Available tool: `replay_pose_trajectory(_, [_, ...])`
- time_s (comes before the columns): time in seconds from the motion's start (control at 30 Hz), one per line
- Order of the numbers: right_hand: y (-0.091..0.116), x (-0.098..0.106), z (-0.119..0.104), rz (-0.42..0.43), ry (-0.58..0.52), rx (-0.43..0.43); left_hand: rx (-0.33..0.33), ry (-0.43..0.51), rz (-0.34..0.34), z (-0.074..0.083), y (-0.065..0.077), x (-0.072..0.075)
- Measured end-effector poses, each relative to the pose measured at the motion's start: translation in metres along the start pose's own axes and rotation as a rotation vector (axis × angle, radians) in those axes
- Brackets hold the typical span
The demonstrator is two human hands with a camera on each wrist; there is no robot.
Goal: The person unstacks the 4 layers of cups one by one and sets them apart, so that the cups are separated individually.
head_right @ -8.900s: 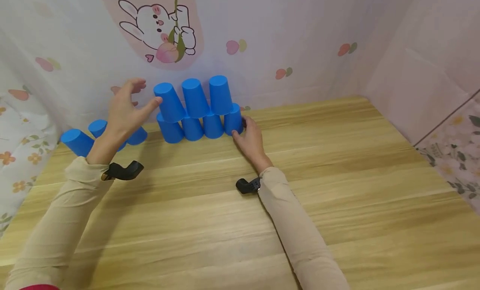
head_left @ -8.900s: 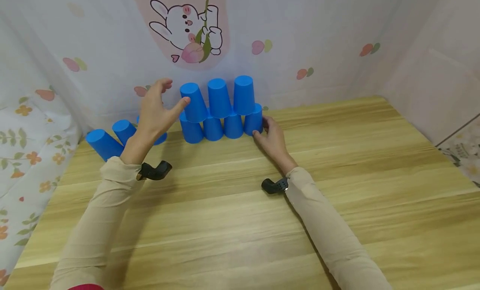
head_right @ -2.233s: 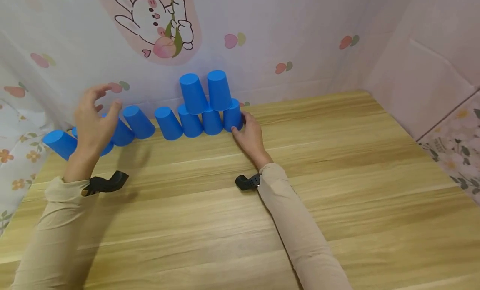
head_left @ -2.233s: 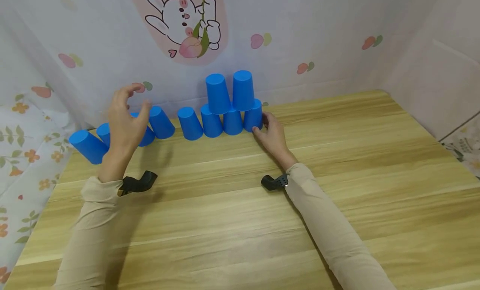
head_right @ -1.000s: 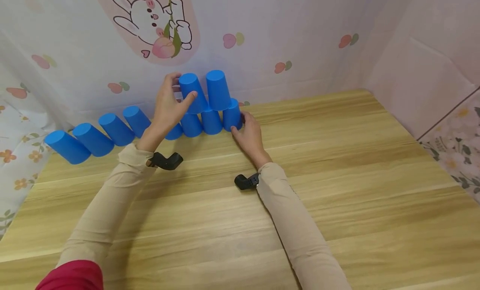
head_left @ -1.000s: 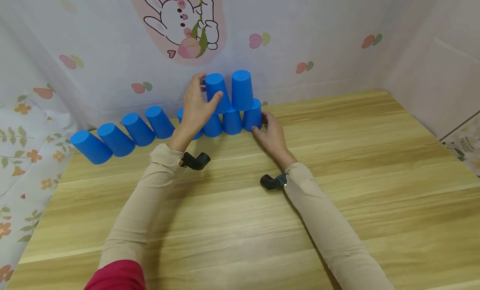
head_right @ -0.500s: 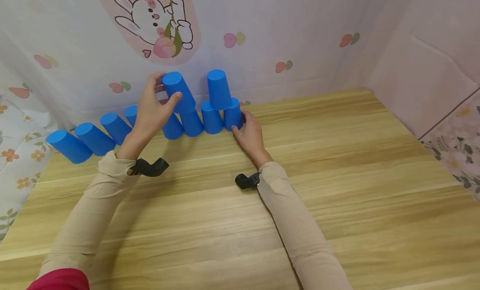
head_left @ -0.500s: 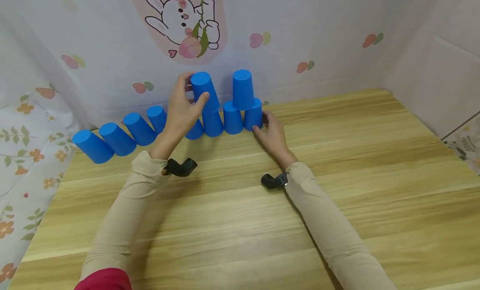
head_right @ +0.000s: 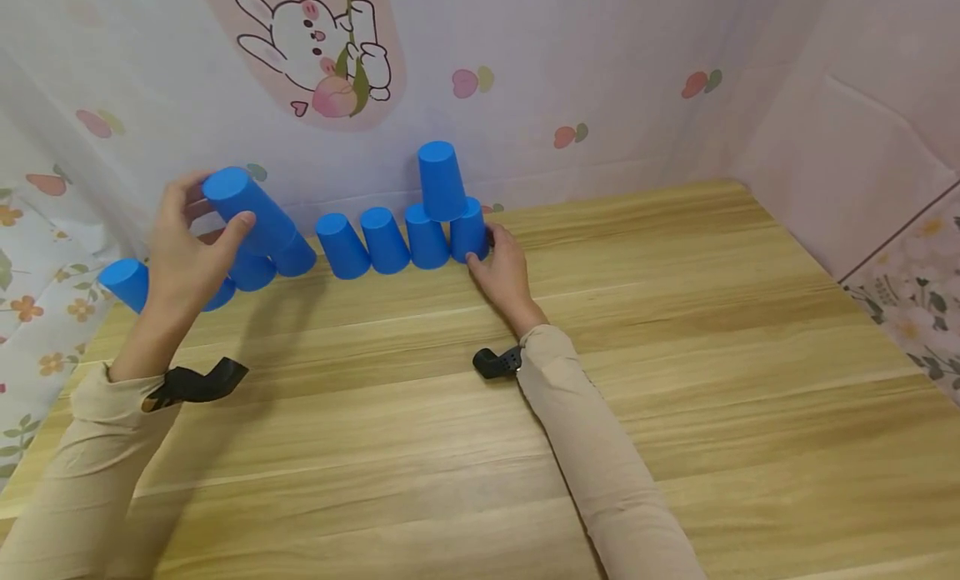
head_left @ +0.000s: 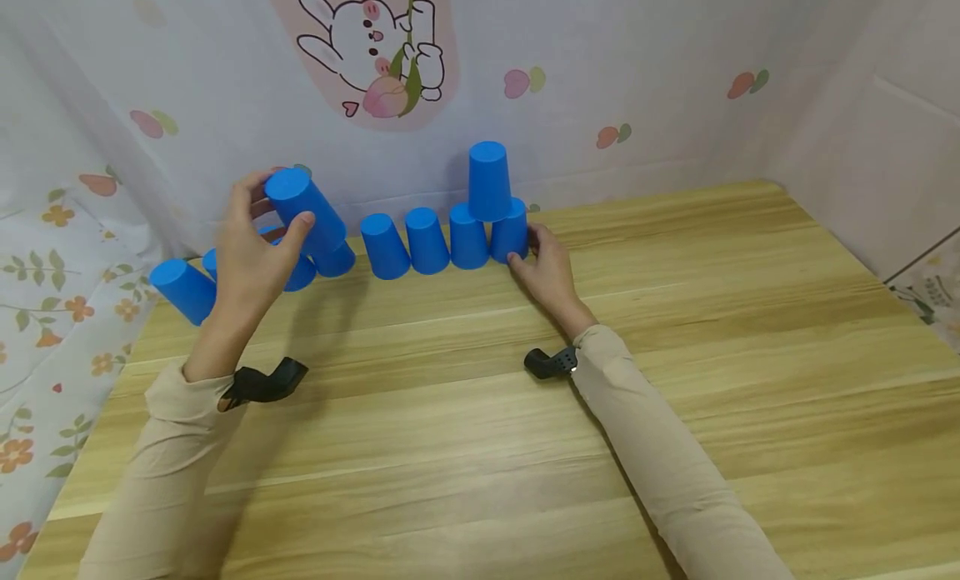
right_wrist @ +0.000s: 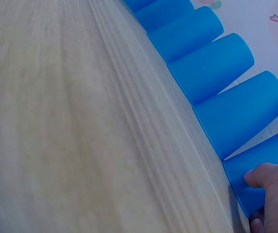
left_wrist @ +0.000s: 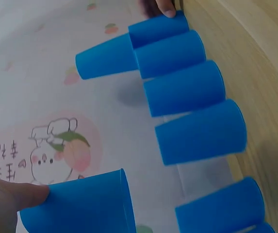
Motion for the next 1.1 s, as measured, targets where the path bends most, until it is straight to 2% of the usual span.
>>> replay_pose_trajectory(0.2, [0.000, 0.001, 0.000, 0.000, -0.001, -0.003, 0.058, -0.077, 0.085, -0.019, 0.014, 0.026])
replay_pose_trajectory(0.37, [0.001, 0.001, 0.000, -0.006, 0.001, -0.005, 0.130, -0.116, 0.092, -0.036, 0.026, 0.041])
replay_pose_trajectory(0.6, [0.000, 0.001, -0.001, -0.005, 0.002, -0.003, 0.196, -0.157, 0.133, -0.054, 0.032, 0.060])
replay_pose_trajectory(0.77, [0.000, 0.001, -0.001, 0.006, 0.003, 0.006, 0.215, -0.200, 0.165, -0.063, 0.035, 0.069])
replay_pose_trajectory(0.97, [0.001, -0.001, -0.001, -0.010, -0.013, 0.006, 0.282, -0.258, 0.140, -0.080, 0.045, 0.081])
replay_pose_trajectory(1.1, [0.001, 0.001, -0.002, -0.003, -0.012, 0.002, 0.285, -0.277, 0.121, -0.090, 0.051, 0.085])
Point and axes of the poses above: each hand's wrist, its own y-axis away from the middle knuckle, its own x-axis out of the back of the hand, z = x × y, the point moved 3 cm from there along -y, towards the middle knuckle, and after that the axes turned 15 degrees about x, right-handed, at the moved point
